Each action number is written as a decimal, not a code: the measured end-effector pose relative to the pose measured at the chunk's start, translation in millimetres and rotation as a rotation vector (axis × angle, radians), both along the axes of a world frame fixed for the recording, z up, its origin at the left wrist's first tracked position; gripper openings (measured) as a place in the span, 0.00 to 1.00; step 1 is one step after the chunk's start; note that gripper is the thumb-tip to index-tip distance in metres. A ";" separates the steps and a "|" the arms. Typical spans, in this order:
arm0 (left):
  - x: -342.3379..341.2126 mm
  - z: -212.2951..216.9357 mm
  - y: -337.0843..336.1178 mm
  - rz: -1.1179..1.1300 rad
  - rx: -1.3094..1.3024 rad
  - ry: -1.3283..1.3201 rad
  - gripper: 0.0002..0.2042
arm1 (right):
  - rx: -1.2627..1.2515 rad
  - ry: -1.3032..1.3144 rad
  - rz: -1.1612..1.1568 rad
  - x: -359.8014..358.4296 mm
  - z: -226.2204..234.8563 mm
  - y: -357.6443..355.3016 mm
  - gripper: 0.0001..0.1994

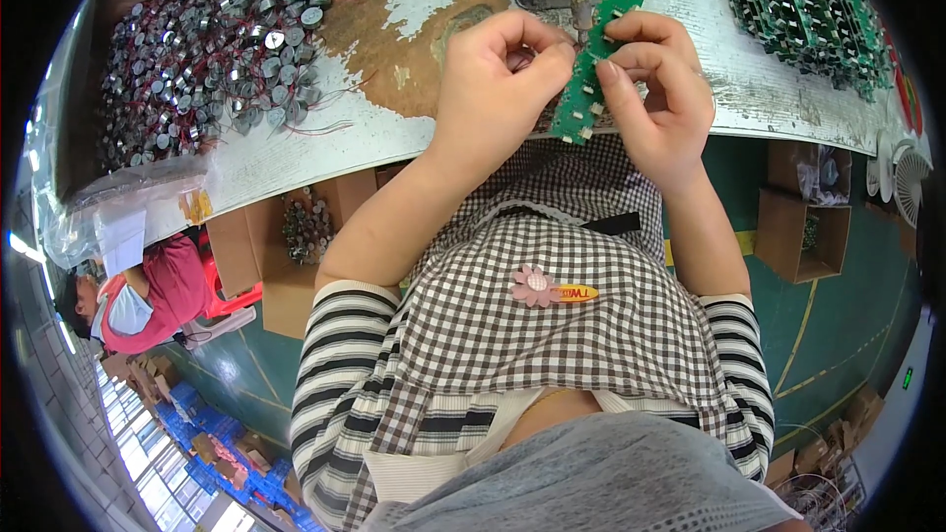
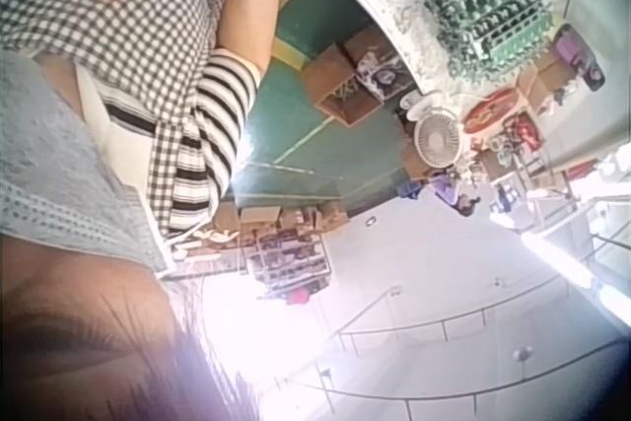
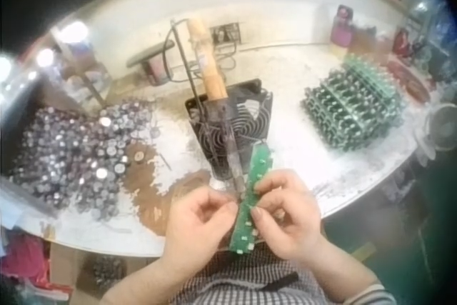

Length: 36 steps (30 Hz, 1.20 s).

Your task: The person solders small motor wires onto a printed circuit board using a soldering iron and solder wire.

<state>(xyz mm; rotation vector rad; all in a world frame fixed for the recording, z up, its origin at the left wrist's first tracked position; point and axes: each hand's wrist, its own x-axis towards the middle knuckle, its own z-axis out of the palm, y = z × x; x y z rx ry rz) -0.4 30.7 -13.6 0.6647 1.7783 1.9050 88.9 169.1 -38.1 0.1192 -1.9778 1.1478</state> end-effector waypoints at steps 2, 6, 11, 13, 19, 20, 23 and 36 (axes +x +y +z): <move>2.7 -0.6 -4.0 -0.004 -0.032 0.001 0.04 | -0.033 -0.023 0.033 3.5 -3.0 -3.5 0.04; 5.8 -2.8 -8.9 -0.008 -0.064 -0.001 0.05 | -0.071 -0.060 0.044 8.4 -7.9 -7.1 0.05; 4.3 -3.2 -9.6 -0.037 -0.032 -0.003 0.05 | -0.105 -0.034 0.052 9.1 -5.8 -8.1 0.04; 3.8 -2.5 -9.1 -0.039 -0.049 0.018 0.05 | -0.118 -0.034 0.045 9.0 -5.9 -9.0 0.04; 0.8 -2.6 -4.4 -0.054 -0.061 -0.024 0.05 | -0.105 -0.026 0.009 4.1 -5.8 -8.5 0.04; -0.6 -0.2 -2.1 -0.050 -0.055 -0.038 0.05 | -0.082 -0.015 0.003 1.6 -4.6 -6.4 0.04; -0.3 3.0 -2.2 -0.042 -0.040 -0.037 0.05 | -0.053 0.014 -0.002 0.9 -1.3 -6.1 0.04; -1.0 -4.5 -10.8 -0.146 -0.068 -0.070 0.06 | 0.003 0.034 -0.110 6.8 -2.6 -8.2 0.05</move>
